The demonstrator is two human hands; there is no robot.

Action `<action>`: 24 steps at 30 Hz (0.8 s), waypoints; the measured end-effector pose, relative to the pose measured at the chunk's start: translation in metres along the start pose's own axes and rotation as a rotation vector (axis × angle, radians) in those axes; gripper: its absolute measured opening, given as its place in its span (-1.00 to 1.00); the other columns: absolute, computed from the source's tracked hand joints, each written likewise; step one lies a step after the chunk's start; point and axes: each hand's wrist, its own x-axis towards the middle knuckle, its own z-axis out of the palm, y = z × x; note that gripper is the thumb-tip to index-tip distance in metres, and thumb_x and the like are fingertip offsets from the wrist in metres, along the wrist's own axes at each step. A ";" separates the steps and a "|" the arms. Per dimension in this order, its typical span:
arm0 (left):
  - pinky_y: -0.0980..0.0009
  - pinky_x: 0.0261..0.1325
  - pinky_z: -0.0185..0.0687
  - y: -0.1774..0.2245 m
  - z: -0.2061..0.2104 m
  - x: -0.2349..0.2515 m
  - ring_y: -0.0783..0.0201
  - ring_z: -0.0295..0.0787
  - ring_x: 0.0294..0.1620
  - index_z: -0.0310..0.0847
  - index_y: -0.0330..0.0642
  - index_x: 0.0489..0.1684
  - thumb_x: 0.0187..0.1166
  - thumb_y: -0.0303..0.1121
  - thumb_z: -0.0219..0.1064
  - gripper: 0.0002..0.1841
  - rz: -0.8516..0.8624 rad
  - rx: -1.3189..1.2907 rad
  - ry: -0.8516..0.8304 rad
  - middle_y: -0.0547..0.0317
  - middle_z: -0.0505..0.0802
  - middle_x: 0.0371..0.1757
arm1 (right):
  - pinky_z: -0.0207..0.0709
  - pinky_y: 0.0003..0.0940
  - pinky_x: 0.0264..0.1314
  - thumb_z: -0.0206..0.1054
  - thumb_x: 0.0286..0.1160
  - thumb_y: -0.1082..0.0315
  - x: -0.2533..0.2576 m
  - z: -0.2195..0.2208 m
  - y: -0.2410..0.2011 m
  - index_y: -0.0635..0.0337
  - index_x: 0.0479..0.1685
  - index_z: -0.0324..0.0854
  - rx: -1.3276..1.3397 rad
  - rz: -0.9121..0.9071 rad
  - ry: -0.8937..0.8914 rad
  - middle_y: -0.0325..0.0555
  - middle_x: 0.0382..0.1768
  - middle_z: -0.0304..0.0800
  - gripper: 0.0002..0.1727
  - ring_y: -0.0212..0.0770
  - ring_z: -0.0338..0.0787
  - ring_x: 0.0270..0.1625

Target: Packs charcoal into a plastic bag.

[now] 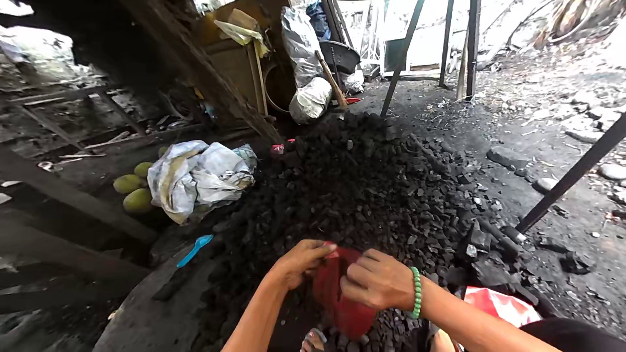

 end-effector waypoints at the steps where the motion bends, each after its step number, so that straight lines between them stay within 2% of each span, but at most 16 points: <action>1: 0.73 -0.70 0.12 0.001 0.009 -0.002 0.65 0.17 -0.79 0.54 -0.03 -0.39 0.84 -0.33 0.05 -0.71 0.020 -0.123 -0.038 0.51 0.41 -0.74 | 0.63 -0.32 -0.32 0.24 0.61 0.45 0.008 0.000 0.001 0.13 -0.25 0.71 0.005 0.007 0.057 -0.10 -0.44 0.68 -0.86 -0.14 0.71 -0.42; 3: 0.73 -0.71 0.18 0.004 0.018 -0.005 0.64 0.25 -0.79 0.57 0.02 -0.44 0.87 -0.21 -0.02 -0.62 0.059 -0.259 -0.080 0.49 0.49 -0.73 | 0.67 -0.32 -0.26 0.27 0.61 0.42 0.022 -0.007 0.012 0.14 -0.21 0.74 0.020 0.063 0.113 -0.08 -0.39 0.74 -0.87 -0.14 0.77 -0.35; 4: 0.74 -0.73 0.13 0.004 0.018 -0.004 0.66 0.23 -0.80 0.54 0.06 -0.49 0.89 -0.12 -0.09 -0.55 0.092 -0.305 -0.093 0.49 0.49 -0.73 | 0.69 -0.27 -0.25 0.30 0.56 0.44 0.025 -0.013 0.023 0.18 -0.17 0.77 0.035 0.100 0.103 -0.04 -0.35 0.77 -0.87 -0.11 0.80 -0.32; 5: 0.76 -0.75 0.10 0.002 0.014 -0.004 0.68 0.20 -0.81 0.52 0.07 -0.47 0.88 -0.02 -0.19 -0.51 0.136 -0.354 -0.137 0.50 0.48 -0.73 | 0.71 -0.20 -0.26 0.32 0.50 0.48 0.025 -0.018 0.034 0.26 -0.08 0.81 0.050 0.134 0.073 0.04 -0.31 0.79 -0.82 -0.04 0.83 -0.31; 6: 0.77 -0.75 0.12 -0.002 0.009 -0.003 0.69 0.20 -0.81 0.57 0.06 -0.31 0.84 0.07 -0.21 -0.51 0.179 -0.402 -0.216 0.50 0.50 -0.69 | 0.73 -0.16 -0.26 0.31 0.51 0.49 0.022 -0.021 0.046 0.29 -0.03 0.80 0.028 0.157 0.035 0.09 -0.27 0.79 -0.80 0.01 0.84 -0.29; 8: 0.79 -0.73 0.17 -0.009 0.011 -0.002 0.72 0.23 -0.80 0.61 0.08 -0.10 0.70 0.13 0.09 -0.64 0.242 -0.455 -0.355 0.56 0.51 -0.67 | 0.73 -0.13 -0.31 0.29 0.51 0.50 0.012 -0.021 0.066 0.31 -0.02 0.79 -0.010 0.205 -0.017 0.14 -0.25 0.76 -0.79 0.06 0.83 -0.30; 9: 0.80 -0.71 0.17 -0.010 0.018 -0.001 0.73 0.24 -0.79 0.61 0.12 -0.08 0.60 0.08 0.30 -0.71 0.262 -0.439 -0.382 0.59 0.50 -0.67 | 0.72 -0.13 -0.37 0.30 0.50 0.48 0.008 -0.020 0.072 0.32 -0.04 0.79 -0.014 0.238 -0.035 0.14 -0.27 0.73 -0.80 0.06 0.80 -0.34; 11: 0.76 -0.69 0.17 -0.006 0.037 0.001 0.69 0.24 -0.77 0.50 0.05 -0.02 0.53 -0.26 0.32 -0.83 0.274 -0.326 -0.292 0.54 0.47 -0.67 | 0.66 -0.15 -0.51 0.37 0.40 0.40 0.001 -0.014 0.076 0.32 -0.13 0.81 -0.002 0.328 -0.048 0.11 -0.34 0.69 -0.79 0.03 0.76 -0.44; 13: 0.67 -0.58 0.31 -0.001 0.051 0.003 0.57 0.42 -0.61 0.51 -0.17 0.10 0.53 -0.51 0.38 -0.75 0.282 -0.189 -0.091 0.30 0.65 -0.43 | 0.61 -0.11 -0.59 0.42 0.29 0.31 -0.004 -0.006 0.073 0.32 -0.22 0.81 0.009 0.447 -0.047 0.08 -0.40 0.69 -0.76 0.02 0.74 -0.51; 14: 0.63 -0.49 0.42 0.001 0.056 0.004 0.51 0.54 -0.51 0.55 -0.25 0.11 0.51 -0.58 0.39 -0.73 0.303 -0.181 -0.010 0.20 0.73 -0.31 | 0.62 -0.04 -0.58 0.44 0.29 0.28 -0.008 -0.002 0.070 0.33 -0.24 0.81 0.044 0.538 -0.054 0.11 -0.39 0.73 -0.74 0.05 0.77 -0.50; 16: 0.54 -0.33 0.64 0.002 0.062 0.004 0.43 0.69 -0.40 0.61 -0.29 0.01 0.48 -0.65 0.33 -0.80 0.396 -0.269 0.076 0.13 0.78 -0.28 | 0.66 0.03 -0.40 0.34 0.43 0.25 -0.015 0.007 0.060 0.32 -0.20 0.83 0.195 0.757 -0.028 0.08 -0.28 0.81 -0.71 0.02 0.83 -0.35; 18: 0.56 -0.37 0.61 0.002 0.064 0.006 0.46 0.66 -0.44 0.66 -0.23 -0.07 0.50 -0.62 0.27 -0.83 0.459 -0.332 0.102 0.19 0.78 -0.34 | 0.64 -0.22 -0.08 0.18 0.63 0.25 -0.016 0.013 0.047 0.27 -0.13 0.84 0.496 1.016 0.057 -0.11 -0.18 0.82 -0.66 -0.26 0.78 -0.15; 19: 0.59 -0.38 0.58 0.001 0.064 0.006 0.49 0.64 -0.46 0.67 -0.21 -0.04 0.53 -0.60 0.26 -0.83 0.469 -0.331 0.090 0.21 0.77 -0.35 | 0.60 -0.43 -0.10 0.11 0.72 0.25 -0.017 0.015 0.041 0.22 -0.12 0.81 0.675 1.131 0.112 -0.25 -0.22 0.79 -0.65 -0.45 0.71 -0.19; 20: 0.63 -0.41 0.54 0.001 0.064 0.006 0.52 0.59 -0.50 0.66 -0.19 -0.02 0.55 -0.59 0.25 -0.82 0.474 -0.318 0.075 0.24 0.75 -0.37 | 0.55 -0.58 -0.26 0.08 0.77 0.23 -0.019 0.017 0.037 0.15 -0.17 0.78 0.841 1.226 0.185 -0.38 -0.34 0.75 -0.65 -0.58 0.65 -0.34; 22: 0.66 -0.41 0.52 0.002 0.062 0.003 0.54 0.58 -0.50 0.64 -0.15 0.03 0.59 -0.56 0.24 -0.82 0.483 -0.259 0.035 0.26 0.74 -0.36 | 0.47 -0.67 -0.58 0.08 0.79 0.19 -0.023 0.017 0.034 0.06 -0.25 0.77 1.116 1.321 0.300 -0.46 -0.57 0.71 -0.65 -0.63 0.55 -0.63; 24: 0.63 -0.38 0.55 0.005 0.061 0.001 0.52 0.60 -0.47 0.65 -0.19 0.07 0.63 -0.55 0.24 -0.82 0.518 -0.138 0.028 0.23 0.77 -0.32 | 0.42 -0.68 -0.68 0.06 0.81 0.15 -0.027 0.011 0.033 0.04 -0.22 0.76 1.235 1.334 0.279 -0.43 -0.62 0.70 -0.63 -0.60 0.50 -0.72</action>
